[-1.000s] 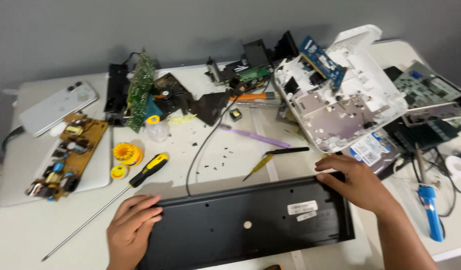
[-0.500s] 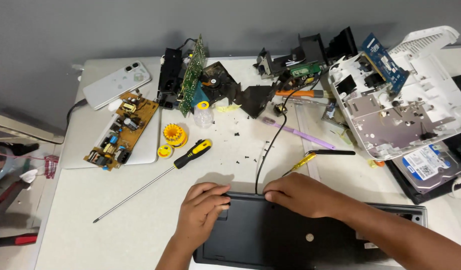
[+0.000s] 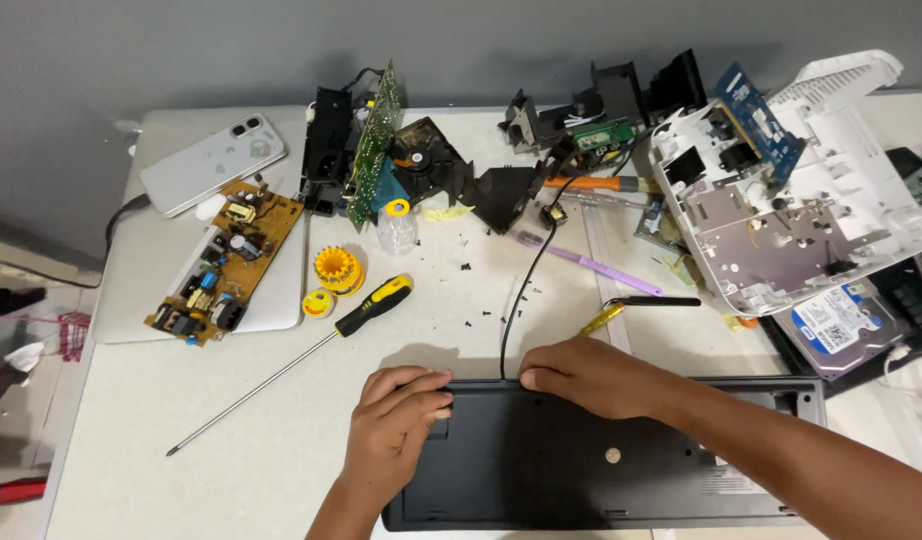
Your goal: Disassembling a computer keyboard by prying open the plastic casing with a screwdriver
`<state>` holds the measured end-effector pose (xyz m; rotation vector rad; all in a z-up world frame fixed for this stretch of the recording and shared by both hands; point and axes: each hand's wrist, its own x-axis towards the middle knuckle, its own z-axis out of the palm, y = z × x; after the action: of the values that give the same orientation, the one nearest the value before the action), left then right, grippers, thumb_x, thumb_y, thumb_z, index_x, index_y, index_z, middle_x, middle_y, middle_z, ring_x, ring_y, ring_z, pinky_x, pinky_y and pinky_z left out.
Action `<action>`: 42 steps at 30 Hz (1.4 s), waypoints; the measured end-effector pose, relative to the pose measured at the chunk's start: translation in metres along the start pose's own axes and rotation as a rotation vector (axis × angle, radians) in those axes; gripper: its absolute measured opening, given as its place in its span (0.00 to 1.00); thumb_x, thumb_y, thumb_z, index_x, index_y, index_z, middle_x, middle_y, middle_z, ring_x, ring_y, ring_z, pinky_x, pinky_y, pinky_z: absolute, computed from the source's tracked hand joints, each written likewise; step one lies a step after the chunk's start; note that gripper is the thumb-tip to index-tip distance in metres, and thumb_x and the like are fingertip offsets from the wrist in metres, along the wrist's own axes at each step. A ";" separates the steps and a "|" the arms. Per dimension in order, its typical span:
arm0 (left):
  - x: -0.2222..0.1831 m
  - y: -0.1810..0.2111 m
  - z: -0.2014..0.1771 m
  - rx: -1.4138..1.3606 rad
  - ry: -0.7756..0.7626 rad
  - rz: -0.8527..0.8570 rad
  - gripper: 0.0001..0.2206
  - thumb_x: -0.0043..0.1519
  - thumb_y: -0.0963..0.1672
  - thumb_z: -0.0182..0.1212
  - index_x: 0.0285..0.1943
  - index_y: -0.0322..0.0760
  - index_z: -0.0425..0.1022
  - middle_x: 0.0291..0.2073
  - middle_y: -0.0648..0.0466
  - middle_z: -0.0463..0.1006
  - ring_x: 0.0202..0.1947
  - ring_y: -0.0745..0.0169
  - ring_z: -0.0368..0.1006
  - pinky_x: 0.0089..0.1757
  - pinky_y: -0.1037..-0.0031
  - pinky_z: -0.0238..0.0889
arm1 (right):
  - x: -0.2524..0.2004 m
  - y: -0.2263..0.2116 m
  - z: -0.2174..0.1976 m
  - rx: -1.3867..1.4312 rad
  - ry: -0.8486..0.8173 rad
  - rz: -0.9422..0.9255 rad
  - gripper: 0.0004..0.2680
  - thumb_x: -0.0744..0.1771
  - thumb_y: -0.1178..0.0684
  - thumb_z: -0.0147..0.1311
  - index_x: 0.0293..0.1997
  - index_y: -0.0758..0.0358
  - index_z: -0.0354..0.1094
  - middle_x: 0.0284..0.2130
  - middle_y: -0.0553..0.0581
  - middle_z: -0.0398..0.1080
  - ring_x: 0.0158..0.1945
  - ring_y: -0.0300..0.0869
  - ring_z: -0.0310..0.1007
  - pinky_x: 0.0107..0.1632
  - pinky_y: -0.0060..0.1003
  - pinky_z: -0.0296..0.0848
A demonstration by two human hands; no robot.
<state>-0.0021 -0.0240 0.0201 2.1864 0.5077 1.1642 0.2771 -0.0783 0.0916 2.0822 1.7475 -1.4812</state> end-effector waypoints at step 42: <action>0.001 -0.002 -0.001 0.143 0.021 0.072 0.03 0.62 0.39 0.65 0.42 0.37 0.83 0.42 0.55 0.84 0.48 0.54 0.75 0.59 0.50 0.66 | -0.037 0.017 0.064 -0.753 0.936 -0.655 0.11 0.67 0.52 0.56 0.56 0.47 0.73 0.23 0.46 0.66 0.18 0.46 0.66 0.20 0.42 0.67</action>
<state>-0.0020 -0.0219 0.0199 2.3330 0.5405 1.2237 0.2540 -0.1480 0.0729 1.8952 2.8179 0.3772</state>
